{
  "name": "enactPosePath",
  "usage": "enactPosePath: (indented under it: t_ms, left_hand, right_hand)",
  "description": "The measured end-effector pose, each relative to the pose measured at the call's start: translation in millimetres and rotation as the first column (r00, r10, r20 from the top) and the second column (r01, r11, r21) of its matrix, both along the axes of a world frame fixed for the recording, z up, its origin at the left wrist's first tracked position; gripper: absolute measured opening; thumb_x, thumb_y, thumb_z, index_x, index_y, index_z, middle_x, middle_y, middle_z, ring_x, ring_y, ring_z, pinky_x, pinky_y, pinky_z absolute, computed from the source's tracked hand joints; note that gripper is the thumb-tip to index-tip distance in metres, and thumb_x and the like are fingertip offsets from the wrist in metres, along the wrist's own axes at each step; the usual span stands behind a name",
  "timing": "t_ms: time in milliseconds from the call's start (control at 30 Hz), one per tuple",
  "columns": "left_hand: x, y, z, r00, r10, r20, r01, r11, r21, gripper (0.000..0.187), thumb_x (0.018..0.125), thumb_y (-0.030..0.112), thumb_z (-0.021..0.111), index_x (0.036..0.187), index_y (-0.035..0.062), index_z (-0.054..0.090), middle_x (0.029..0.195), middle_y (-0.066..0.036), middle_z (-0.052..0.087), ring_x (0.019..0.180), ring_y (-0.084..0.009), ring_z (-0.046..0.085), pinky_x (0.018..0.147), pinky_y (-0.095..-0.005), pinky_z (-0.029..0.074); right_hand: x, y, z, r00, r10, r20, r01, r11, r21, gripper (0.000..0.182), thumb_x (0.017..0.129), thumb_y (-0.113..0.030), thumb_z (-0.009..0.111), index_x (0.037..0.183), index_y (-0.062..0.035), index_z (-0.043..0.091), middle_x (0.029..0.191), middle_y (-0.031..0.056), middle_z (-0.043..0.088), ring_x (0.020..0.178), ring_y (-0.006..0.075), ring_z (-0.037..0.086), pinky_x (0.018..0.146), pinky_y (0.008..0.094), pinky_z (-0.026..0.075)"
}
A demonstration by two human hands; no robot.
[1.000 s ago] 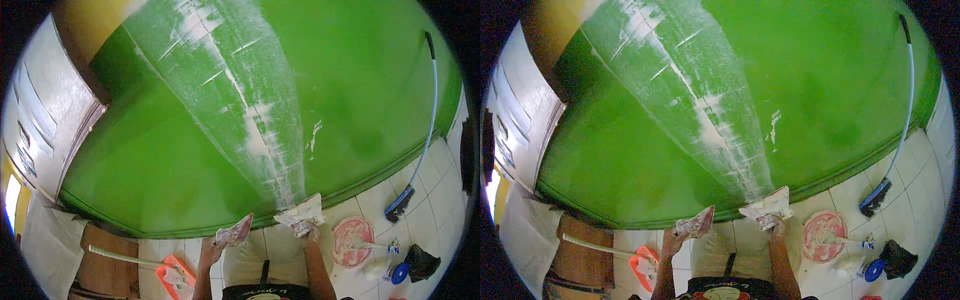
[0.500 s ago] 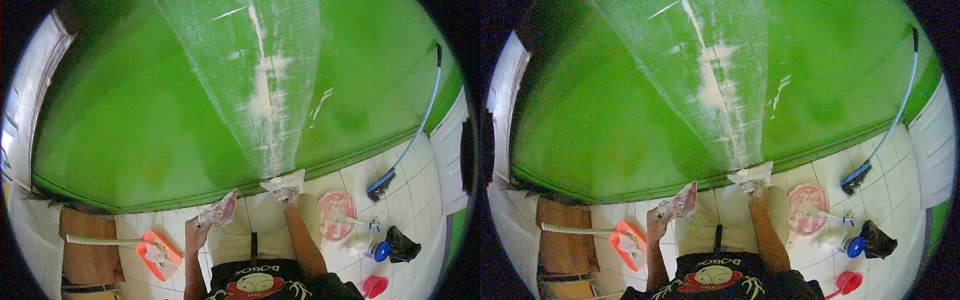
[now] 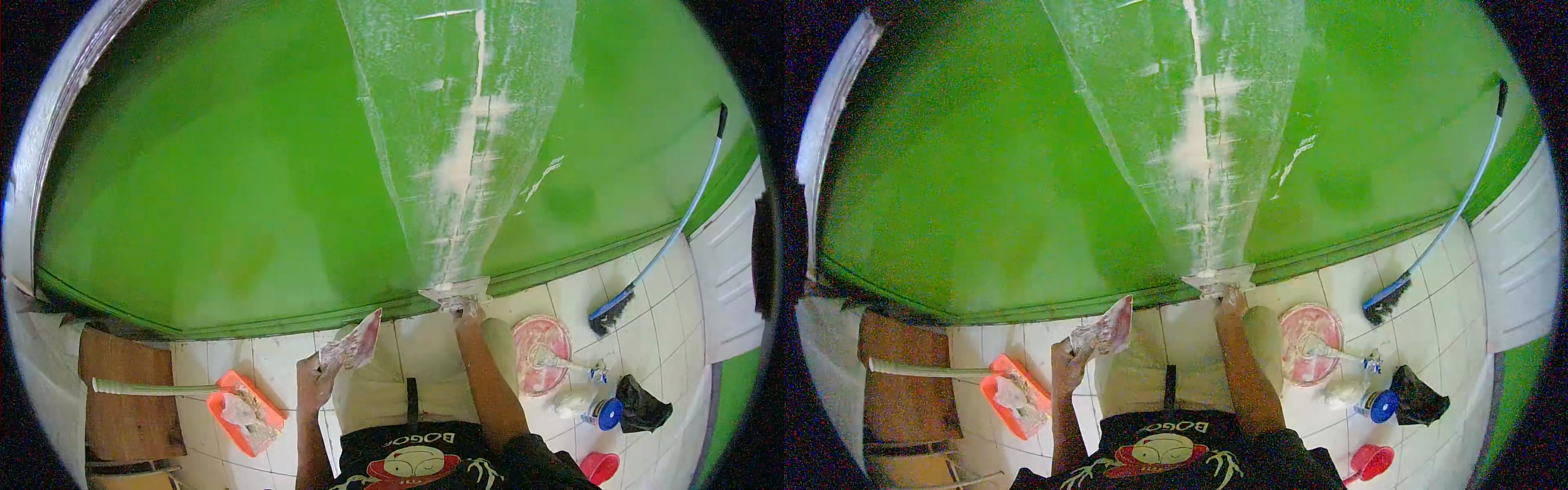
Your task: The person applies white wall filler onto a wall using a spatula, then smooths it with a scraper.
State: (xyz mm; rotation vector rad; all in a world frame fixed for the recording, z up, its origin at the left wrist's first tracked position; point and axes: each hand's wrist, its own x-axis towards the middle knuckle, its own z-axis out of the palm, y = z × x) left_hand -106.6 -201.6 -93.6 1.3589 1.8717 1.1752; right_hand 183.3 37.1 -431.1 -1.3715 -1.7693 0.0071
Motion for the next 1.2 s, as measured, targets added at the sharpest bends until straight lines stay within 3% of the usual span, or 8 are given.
enactPosePath:
  t_ms: [167,300,400,467,500,1033,1133,1200]
  left_hand:
    - [3,-3,4,0.999,0.006,0.045,-0.005,1.0,-0.011,0.03,0.087,0.025,0.066,0.104,0.0001,0.067,0.082,-0.008,0.07,0.069,-0.0103,0.058,0.065,-0.028,0.048]
    - [5,-8,4,1.0,-0.005,0.011,0.006,0.996,-0.084,0.03,0.088,0.027,0.066,0.102,0.0001,0.068,0.079,-0.008,0.069,0.067,-0.0101,0.057,0.063,-0.0285,0.047]
    - [4,-14,-6,1.0,-0.021,0.0,0.021,1.0,-0.008,0.03,0.088,0.027,0.066,0.1,0.0,0.068,0.075,-0.008,0.068,0.064,-0.0097,0.055,0.061,-0.0291,0.047]
    - [5,-19,-8,0.997,-0.018,0.069,0.018,1.0,-0.006,0.029,0.087,0.027,0.066,0.099,-0.0001,0.069,0.077,-0.009,0.069,0.065,-0.0096,0.056,0.062,-0.0294,0.047]
    - [5,-21,-10,0.997,-0.019,0.072,0.019,1.0,0.001,0.029,0.087,0.027,0.066,0.099,-0.0001,0.069,0.077,-0.009,0.069,0.065,-0.0096,0.056,0.062,-0.0294,0.047]
    - [11,-49,-13,0.982,-0.08,0.171,0.077,0.997,0.026,0.033,0.085,0.025,0.066,0.105,-0.0016,0.067,0.089,-0.012,0.071,0.081,-0.0121,0.063,0.073,-0.0298,0.05]
    - [15,-46,-26,0.978,-0.09,0.189,0.074,0.993,0.093,0.033,0.085,0.028,0.067,0.101,-0.0007,0.068,0.083,-0.009,0.07,0.074,-0.011,0.06,0.068,-0.0294,0.048]
    - [16,-48,-30,0.978,-0.095,0.185,0.059,0.98,0.192,0.034,0.085,0.031,0.067,0.098,0.0003,0.069,0.076,-0.006,0.068,0.066,-0.0096,0.056,0.062,-0.0287,0.047]
  right_hand:
    - [3,24,-18,0.883,0.007,-0.47,-0.137,0.96,-0.244,0.05,0.069,-0.016,0.076,0.114,-0.0056,0.057,0.112,0.0158,0.059,0.102,0.0304,0.057,0.09,0.0438,0.046]
    - [-7,18,74,0.464,-0.174,-0.869,-0.259,0.911,-0.32,0.025,0.076,-0.008,0.064,0.099,-0.0039,0.056,0.095,0.0131,0.059,0.088,0.0281,0.058,0.078,0.0439,0.05]
    - [-18,25,128,0.489,-0.146,-0.86,-0.246,0.923,-0.297,0.006,0.082,-0.003,0.055,0.088,-0.0026,0.054,0.083,0.0111,0.058,0.077,0.0264,0.059,0.07,0.0439,0.053]
    - [-13,45,108,0.924,0.003,-0.383,-0.086,0.976,-0.2,0.006,0.082,-0.003,0.055,0.088,-0.0021,0.054,0.083,0.0117,0.058,0.079,0.0273,0.059,0.071,0.0458,0.053]
    - [-14,58,107,0.916,0.023,-0.401,-0.104,0.978,-0.182,0.006,0.084,-0.004,0.052,0.089,-0.0014,0.054,0.084,0.0127,0.058,0.079,0.0278,0.059,0.071,0.0453,0.053]
    - [-34,9,419,0.128,0.248,-0.96,-0.604,0.787,0.123,0.011,0.083,0.001,0.049,0.092,0.0066,0.05,0.096,0.0253,0.057,0.091,0.0392,0.059,0.084,0.0557,0.055]
    - [-30,9,450,0.665,0.462,-0.587,-0.449,0.875,0.18,0.026,0.083,-0.012,0.069,0.099,0.0034,0.054,0.089,0.0144,0.063,0.081,0.0281,0.065,0.077,0.0363,0.057]
    - [-39,-32,511,-0.143,-0.071,-0.987,-0.596,0.802,0.029,0.016,0.085,-0.003,0.058,0.099,0.0038,0.055,0.093,0.0153,0.062,0.085,0.0303,0.064,0.079,0.0411,0.057]
